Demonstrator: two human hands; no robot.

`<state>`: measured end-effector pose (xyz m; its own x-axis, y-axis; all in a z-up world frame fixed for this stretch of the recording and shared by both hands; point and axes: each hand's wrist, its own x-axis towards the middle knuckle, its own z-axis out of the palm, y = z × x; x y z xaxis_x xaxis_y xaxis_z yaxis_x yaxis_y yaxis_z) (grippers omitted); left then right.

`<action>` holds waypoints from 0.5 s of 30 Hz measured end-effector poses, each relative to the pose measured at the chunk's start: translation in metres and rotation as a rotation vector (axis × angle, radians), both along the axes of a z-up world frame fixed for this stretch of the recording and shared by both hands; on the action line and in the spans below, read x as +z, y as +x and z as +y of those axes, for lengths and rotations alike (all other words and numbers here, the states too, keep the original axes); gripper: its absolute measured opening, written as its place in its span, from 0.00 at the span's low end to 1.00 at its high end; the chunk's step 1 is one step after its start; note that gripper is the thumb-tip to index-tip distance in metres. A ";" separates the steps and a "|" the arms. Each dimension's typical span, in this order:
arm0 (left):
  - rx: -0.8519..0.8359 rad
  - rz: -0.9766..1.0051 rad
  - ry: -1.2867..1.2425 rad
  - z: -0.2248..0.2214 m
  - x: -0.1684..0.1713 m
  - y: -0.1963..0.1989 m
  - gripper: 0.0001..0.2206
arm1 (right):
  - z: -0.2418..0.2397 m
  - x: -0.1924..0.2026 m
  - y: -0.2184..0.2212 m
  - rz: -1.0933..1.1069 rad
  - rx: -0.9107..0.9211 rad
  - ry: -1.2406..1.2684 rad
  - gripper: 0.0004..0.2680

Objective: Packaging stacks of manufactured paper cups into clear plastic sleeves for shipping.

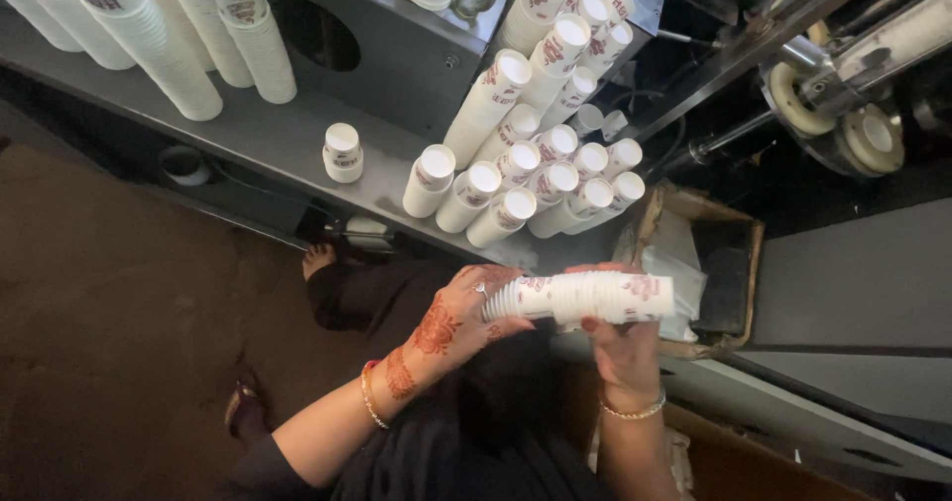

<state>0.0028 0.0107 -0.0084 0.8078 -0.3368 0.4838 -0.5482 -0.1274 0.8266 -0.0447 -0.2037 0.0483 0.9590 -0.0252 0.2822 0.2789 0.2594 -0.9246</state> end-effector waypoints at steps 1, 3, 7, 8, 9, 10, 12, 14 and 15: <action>-0.001 -0.001 0.000 0.000 0.002 0.000 0.26 | 0.000 -0.008 -0.001 -0.001 -0.001 0.000 0.21; -0.023 0.021 -0.016 0.001 0.004 0.000 0.26 | -0.001 -0.025 -0.004 0.058 -0.013 -0.182 0.22; -0.120 0.088 -0.019 0.011 0.015 0.003 0.24 | 0.008 -0.016 -0.003 0.048 -0.009 -0.143 0.22; -0.135 0.104 -0.008 0.011 0.016 0.003 0.24 | 0.007 -0.010 -0.001 0.050 0.000 -0.111 0.22; -0.150 0.120 0.002 0.011 0.016 0.004 0.24 | 0.006 -0.003 0.001 0.052 0.009 -0.079 0.23; -0.149 0.120 0.002 0.011 0.015 0.004 0.24 | 0.004 0.001 0.002 0.052 0.009 -0.079 0.23; -0.114 0.065 -0.035 0.011 0.012 0.004 0.24 | -0.001 0.008 0.004 0.019 -0.001 -0.032 0.21; -0.103 0.036 -0.047 0.007 0.006 0.005 0.24 | -0.006 -0.005 0.002 0.008 -0.033 -0.193 0.22; -0.092 0.008 -0.058 0.005 0.003 0.005 0.24 | -0.008 -0.012 0.001 -0.003 -0.066 -0.353 0.22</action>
